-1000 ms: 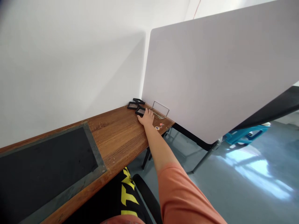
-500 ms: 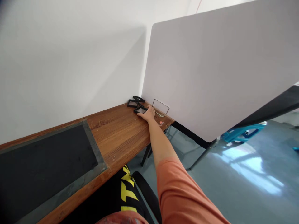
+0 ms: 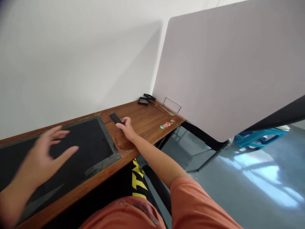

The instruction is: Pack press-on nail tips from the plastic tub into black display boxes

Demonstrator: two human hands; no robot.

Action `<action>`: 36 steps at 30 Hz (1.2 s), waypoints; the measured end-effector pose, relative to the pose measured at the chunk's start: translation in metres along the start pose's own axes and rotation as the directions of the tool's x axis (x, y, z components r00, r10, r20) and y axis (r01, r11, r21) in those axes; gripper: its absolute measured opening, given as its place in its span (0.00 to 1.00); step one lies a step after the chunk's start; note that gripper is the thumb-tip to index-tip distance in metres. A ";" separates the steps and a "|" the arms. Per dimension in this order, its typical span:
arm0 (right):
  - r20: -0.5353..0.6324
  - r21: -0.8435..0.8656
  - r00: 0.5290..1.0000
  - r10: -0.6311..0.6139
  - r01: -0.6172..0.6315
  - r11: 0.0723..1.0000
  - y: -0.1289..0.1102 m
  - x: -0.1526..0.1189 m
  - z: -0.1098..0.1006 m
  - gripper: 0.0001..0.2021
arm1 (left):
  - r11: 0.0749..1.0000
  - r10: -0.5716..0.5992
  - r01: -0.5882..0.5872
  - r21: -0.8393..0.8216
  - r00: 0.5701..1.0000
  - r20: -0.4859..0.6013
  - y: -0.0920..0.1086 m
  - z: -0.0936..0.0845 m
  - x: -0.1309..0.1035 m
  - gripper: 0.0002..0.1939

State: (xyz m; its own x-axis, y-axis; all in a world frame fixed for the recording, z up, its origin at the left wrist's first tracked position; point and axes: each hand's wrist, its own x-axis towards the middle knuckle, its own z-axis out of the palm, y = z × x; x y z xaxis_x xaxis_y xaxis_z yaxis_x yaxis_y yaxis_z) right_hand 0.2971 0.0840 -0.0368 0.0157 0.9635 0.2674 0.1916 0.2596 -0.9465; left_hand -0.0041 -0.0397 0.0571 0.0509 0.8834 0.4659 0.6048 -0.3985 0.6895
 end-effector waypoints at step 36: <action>0.844 0.270 0.489 -0.222 -0.028 0.963 -0.052 0.019 0.089 0.35 | 0.846 -0.151 0.257 -0.467 0.956 0.252 -0.060 0.055 0.011 0.35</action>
State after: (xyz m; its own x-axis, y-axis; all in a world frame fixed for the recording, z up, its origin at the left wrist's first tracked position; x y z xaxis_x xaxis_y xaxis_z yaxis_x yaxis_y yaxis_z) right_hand 0.1999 0.0948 0.0017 -0.8628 0.4690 0.1887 -0.0805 0.2410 -0.9672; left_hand 0.0040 0.0073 -0.0095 0.1582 0.9667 0.2014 0.1540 -0.2256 0.9620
